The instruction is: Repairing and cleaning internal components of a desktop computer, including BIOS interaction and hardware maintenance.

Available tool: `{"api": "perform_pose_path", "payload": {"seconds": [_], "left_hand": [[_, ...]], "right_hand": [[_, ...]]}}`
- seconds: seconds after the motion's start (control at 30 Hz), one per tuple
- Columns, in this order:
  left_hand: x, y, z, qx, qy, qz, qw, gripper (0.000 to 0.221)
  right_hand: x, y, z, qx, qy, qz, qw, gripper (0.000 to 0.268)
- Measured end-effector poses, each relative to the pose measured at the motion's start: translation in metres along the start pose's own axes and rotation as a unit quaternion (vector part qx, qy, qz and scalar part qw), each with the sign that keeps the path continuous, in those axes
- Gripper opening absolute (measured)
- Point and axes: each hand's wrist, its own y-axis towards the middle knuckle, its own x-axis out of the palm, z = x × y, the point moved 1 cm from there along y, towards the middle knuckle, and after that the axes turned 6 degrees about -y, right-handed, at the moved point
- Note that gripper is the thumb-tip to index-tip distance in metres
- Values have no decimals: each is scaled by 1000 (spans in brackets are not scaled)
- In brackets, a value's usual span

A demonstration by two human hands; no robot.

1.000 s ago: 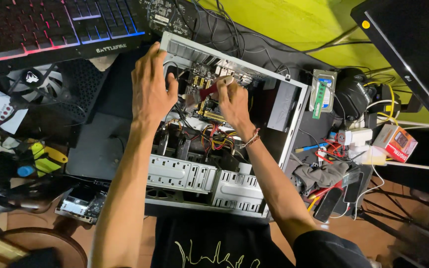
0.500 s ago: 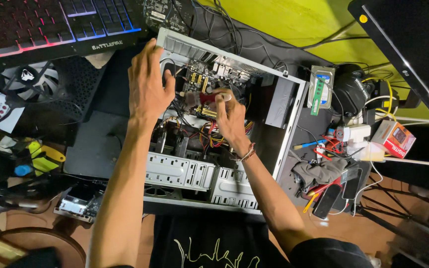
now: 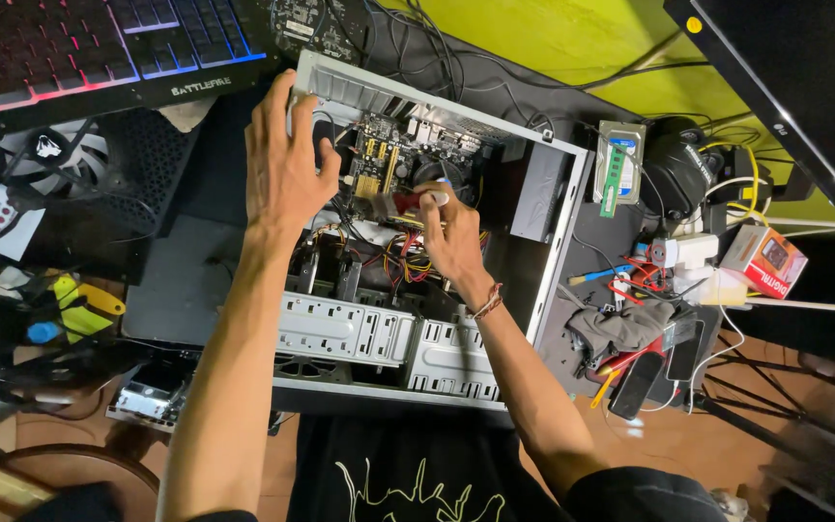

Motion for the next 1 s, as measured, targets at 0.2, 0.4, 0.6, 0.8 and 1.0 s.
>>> {"api": "perform_pose_path", "payload": {"seconds": [0.2,0.4,0.6,0.8,1.0], "left_hand": [[3,-2,2,68,53,-8,996,29],[-1,-1,8,106,58,21,992,13],[-2,-2,10,114,60,31,991,12],[2,-4,8,113,68,22,991,11],[0,-4,9,116,65,24,991,12]], "right_hand": [[-28,-14,3,-61,16,93,994,34],[-74,-42,5,-81,-91,80,989,33],[-90,-56,-4,-84,-117,-46,989,26],[-61,-56,8,-122,-66,-109,984,33],[-46,-55,9,-116,-109,-82,984,22]]}}
